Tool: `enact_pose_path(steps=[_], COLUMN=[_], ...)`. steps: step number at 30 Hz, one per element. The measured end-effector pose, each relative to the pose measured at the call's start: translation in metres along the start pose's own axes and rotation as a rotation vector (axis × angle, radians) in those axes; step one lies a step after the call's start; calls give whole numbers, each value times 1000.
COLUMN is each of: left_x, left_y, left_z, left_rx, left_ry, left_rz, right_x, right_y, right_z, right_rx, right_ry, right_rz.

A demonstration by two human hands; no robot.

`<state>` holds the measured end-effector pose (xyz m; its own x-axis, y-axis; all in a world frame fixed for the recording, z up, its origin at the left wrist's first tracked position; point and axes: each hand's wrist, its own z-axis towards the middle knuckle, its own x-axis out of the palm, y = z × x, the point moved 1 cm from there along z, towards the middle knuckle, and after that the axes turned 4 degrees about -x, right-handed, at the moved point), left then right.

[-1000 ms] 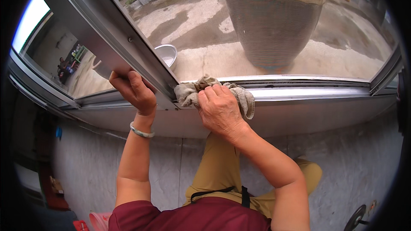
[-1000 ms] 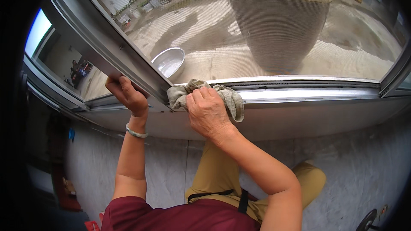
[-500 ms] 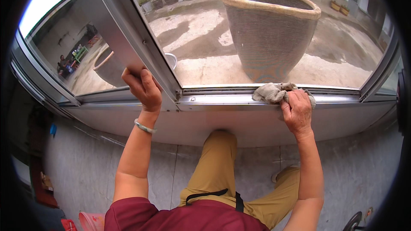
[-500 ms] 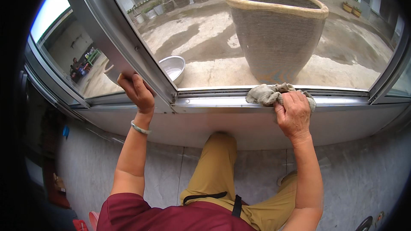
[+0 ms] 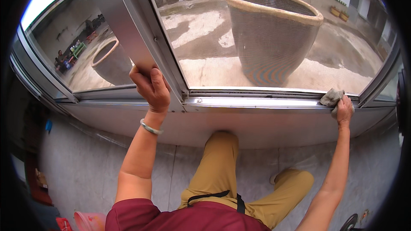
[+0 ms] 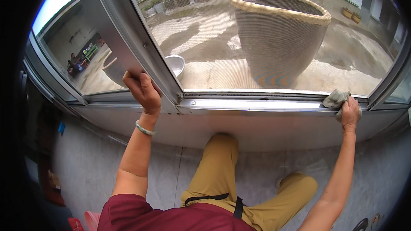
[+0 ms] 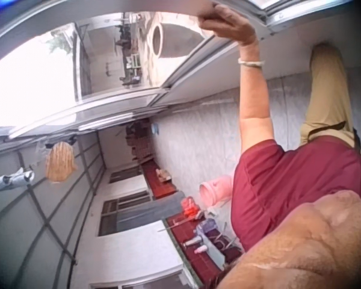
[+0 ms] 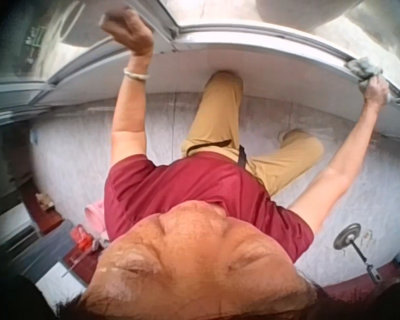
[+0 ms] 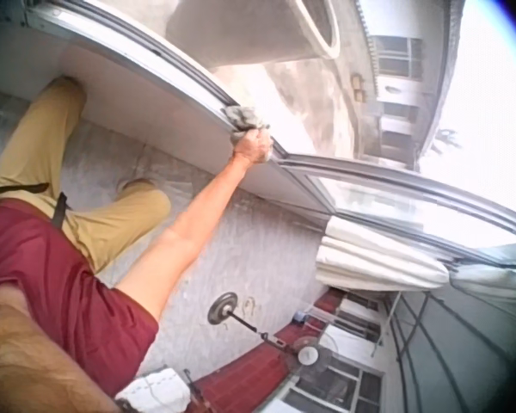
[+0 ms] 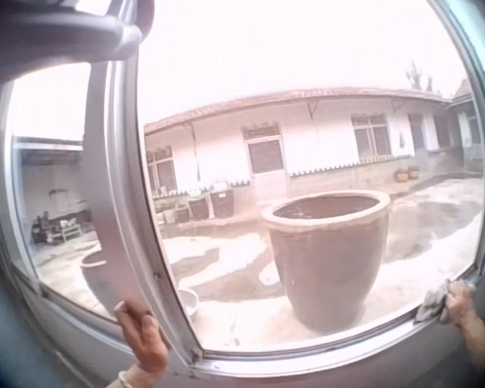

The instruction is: The person wipes the lower frame and glass of a large window using a cloth. They move along the window track, cleaning the metal frame and the screen area while kneeling on the floor.

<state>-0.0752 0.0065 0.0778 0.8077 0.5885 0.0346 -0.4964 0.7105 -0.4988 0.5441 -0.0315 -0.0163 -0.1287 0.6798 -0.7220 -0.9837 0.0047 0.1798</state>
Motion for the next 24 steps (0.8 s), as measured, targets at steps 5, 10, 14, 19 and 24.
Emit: enact_pose_path(steps=[5, 10, 14, 19, 24], left_x=[-5, 9, 11, 25, 17], left_y=[8, -17, -22, -28, -23], left_z=[-3, 2, 3, 0, 1], left_rx=[10, -12, -214, -160, -172], left_ry=[11, -88, -133, -185, -200], left_rz=[83, 376, 475, 567, 616], right_x=[3, -3, -4, -12, -2], right_y=[25, 65, 105, 160, 248], right_z=[-3, -9, -12, -20, -23], right_rx=[26, 46, -1, -119, -255], right_ry=[-34, -106, -157, -197, -189], right_rz=[-91, -139, -75, 45, 216])
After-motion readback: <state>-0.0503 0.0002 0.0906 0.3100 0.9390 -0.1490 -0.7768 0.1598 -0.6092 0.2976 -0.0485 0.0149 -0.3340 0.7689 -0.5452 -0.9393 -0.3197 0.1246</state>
